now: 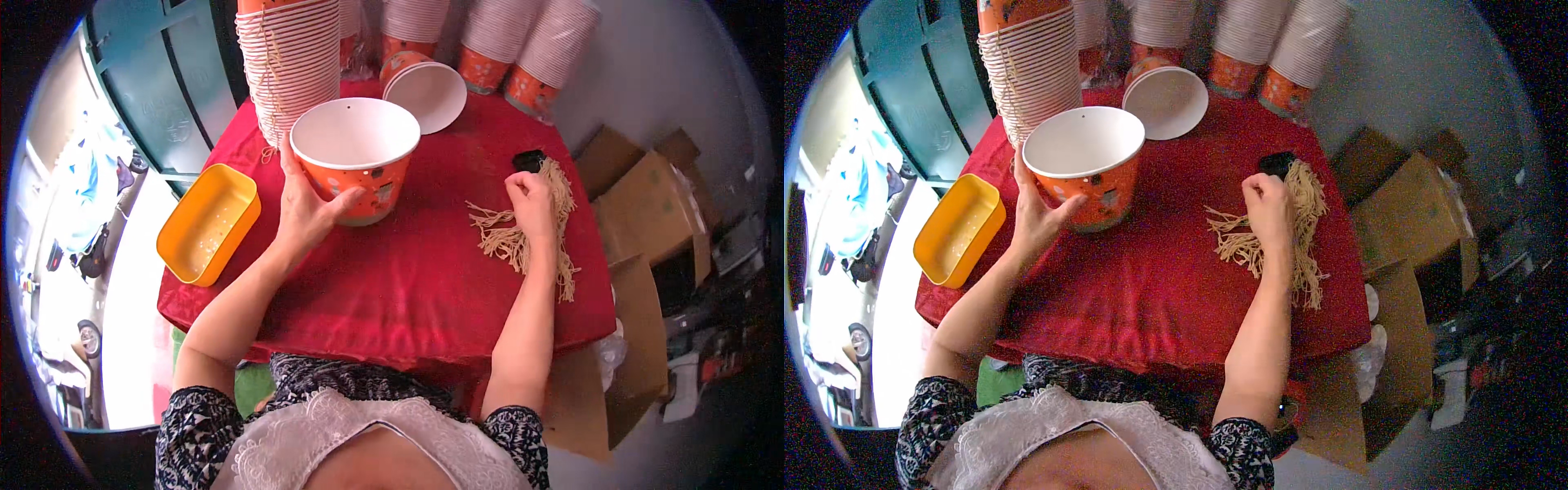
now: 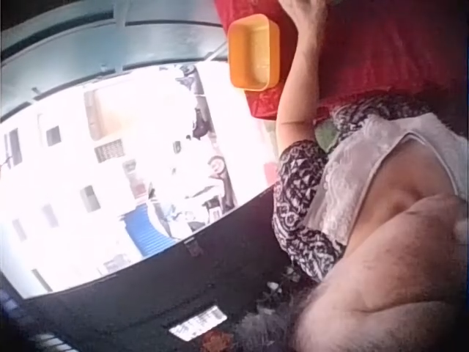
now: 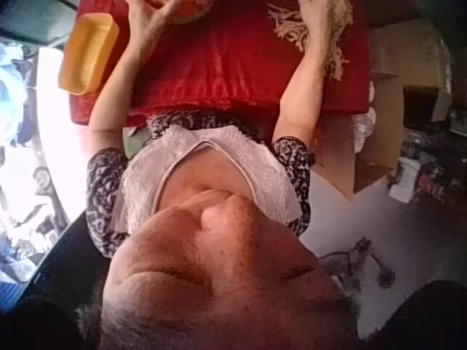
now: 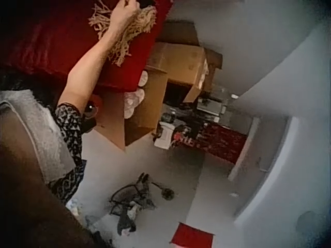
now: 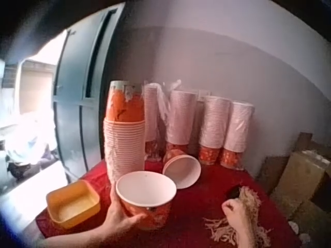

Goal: Manually attaching string handles to printed paper buckets at a workspace.

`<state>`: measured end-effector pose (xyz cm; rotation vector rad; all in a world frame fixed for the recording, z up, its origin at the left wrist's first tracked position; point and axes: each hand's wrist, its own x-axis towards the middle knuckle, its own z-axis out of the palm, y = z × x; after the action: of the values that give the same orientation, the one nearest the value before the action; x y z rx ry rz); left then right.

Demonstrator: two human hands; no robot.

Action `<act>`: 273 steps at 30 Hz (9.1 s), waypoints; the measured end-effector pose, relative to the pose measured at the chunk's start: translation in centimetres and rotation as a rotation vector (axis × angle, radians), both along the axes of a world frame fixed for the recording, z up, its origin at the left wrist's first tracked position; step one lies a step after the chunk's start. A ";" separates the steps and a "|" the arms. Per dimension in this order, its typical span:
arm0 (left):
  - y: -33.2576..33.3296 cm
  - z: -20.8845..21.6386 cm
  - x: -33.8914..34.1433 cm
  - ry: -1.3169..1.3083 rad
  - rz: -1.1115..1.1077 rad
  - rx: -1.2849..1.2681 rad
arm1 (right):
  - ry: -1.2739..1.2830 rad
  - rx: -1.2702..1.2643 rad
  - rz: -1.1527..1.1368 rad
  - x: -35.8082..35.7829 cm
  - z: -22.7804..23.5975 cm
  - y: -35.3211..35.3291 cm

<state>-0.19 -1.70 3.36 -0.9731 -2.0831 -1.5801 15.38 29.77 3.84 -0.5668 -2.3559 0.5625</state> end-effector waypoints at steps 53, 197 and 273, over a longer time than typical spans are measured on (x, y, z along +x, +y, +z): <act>-0.7 0.0 3.9 0.178 -0.504 -0.043 | 0.221 -1.208 0.958 -3.6 -1.4 -16.2; -0.8 2.7 1.3 0.220 -0.265 -0.828 | 0.284 0.135 0.607 -5.9 -3.4 -16.6; 0.9 -3.1 1.1 -0.588 -0.527 -0.331 | -0.118 -0.577 0.536 -4.1 -2.9 -15.6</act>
<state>0.92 -0.79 0.24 -1.3897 -2.7097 -2.0000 11.33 14.14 0.98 -0.1955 -2.4469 1.5154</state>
